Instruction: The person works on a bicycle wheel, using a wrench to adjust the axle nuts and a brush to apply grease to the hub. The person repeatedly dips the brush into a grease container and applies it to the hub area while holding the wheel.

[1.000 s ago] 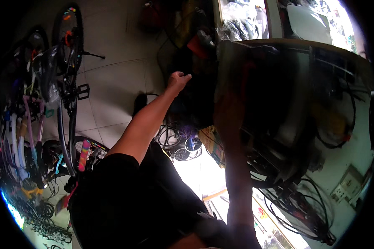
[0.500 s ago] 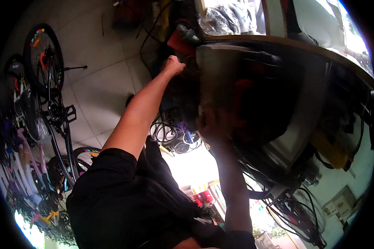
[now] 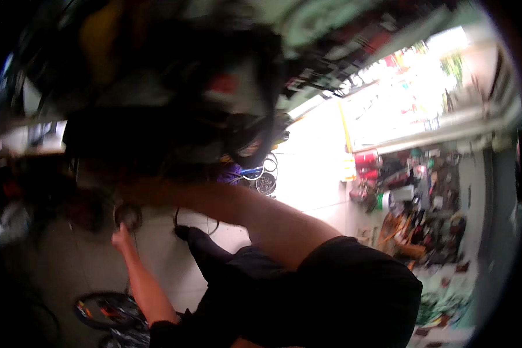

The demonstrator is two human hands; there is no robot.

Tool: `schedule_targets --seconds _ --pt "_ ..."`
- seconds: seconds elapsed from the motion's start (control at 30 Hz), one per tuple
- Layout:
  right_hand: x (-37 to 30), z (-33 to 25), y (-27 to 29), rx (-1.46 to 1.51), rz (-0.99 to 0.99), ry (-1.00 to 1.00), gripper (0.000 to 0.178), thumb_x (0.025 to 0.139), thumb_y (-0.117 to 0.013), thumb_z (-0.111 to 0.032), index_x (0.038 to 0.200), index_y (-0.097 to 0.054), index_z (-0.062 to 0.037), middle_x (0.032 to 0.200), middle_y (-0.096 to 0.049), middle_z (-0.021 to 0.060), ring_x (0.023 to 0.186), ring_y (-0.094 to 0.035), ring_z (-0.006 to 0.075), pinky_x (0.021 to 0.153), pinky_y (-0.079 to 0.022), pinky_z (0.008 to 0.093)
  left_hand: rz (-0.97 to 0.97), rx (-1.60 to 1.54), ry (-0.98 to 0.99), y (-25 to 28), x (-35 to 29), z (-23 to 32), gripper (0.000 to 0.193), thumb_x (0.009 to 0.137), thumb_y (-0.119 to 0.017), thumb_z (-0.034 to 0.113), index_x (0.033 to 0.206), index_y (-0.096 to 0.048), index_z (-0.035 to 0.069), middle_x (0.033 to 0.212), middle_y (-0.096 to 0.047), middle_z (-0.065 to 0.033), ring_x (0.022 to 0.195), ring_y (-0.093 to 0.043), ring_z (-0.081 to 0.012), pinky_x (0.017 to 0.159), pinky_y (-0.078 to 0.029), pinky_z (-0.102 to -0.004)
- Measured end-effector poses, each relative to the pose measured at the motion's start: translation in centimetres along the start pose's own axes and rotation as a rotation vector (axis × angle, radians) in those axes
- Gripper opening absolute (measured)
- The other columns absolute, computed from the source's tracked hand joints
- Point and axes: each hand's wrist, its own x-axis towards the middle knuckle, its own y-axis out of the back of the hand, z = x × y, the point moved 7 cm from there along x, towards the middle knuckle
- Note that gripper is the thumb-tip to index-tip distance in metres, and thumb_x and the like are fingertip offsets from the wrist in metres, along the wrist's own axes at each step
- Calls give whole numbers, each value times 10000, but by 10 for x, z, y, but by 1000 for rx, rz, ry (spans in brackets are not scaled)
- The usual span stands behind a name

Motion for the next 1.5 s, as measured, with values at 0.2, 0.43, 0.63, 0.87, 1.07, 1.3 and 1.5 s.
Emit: schedule_targets --seconds 0.2,0.43,0.63,0.87,1.07,1.3,1.5 --pt "-209 -63 24 58 328 40 396 916 -655 -264 1278 -598 -114 1168 -644 121 1060 -652 309 888 -538 462 -233 -104 42 22 -84 -98 559 797 -762 385 1075 -715 -98 1117 -699 -201 1012 -632 -249 860 -521 -421" --pt "-599 44 -25 480 565 -898 419 927 -605 -331 1243 -551 -60 1145 -643 247 1053 -649 435 853 -535 533 -585 248 -135 -23 -274 -50 605 773 -773 398 1101 -701 -106 1153 -690 -211 1038 -634 -256 869 -517 -431" --pt "-833 54 -20 555 802 -1389 386 955 -559 -347 1195 -567 -46 1114 -667 249 1045 -647 430 898 -515 526 -760 311 -297 -58 -440 76 647 753 -783 409 1124 -689 -113 1184 -682 -220 1059 -635 -261 877 -515 -441" --pt "-987 113 -79 738 890 -1751 547 939 -541 -383 1360 -545 -34 1092 -720 238 1097 -668 394 977 -500 455 -889 256 -378 -177 -585 204 698 729 -794 422 1150 -675 -121 1221 -674 -231 1085 -637 -268 886 -511 -452" --pt "-1121 170 -102 805 706 -1887 529 920 -556 -368 1341 -572 -49 1195 -682 259 1150 -635 425 1004 -494 468 -600 434 -338 -396 -541 210 865 678 -805 440 1250 -586 -171 1266 -652 -292 1170 -645 -326 960 -509 -430" --pt "-1339 182 -222 1243 883 -2526 335 948 -589 -226 1207 -585 -14 841 -665 92 596 -662 222 457 -510 367 -605 495 -172 -460 -655 336 768 661 -809 346 1215 -623 -153 1273 -650 -300 1214 -633 -386 988 -500 -429" --pt "-1372 226 -169 1334 701 -2550 377 946 -589 -243 1251 -582 -21 896 -689 133 682 -700 265 531 -547 403 -620 626 36 -469 -709 402 870 660 -830 377 1329 -574 -117 1396 -575 -288 1306 -568 -374 1063 -467 -422"
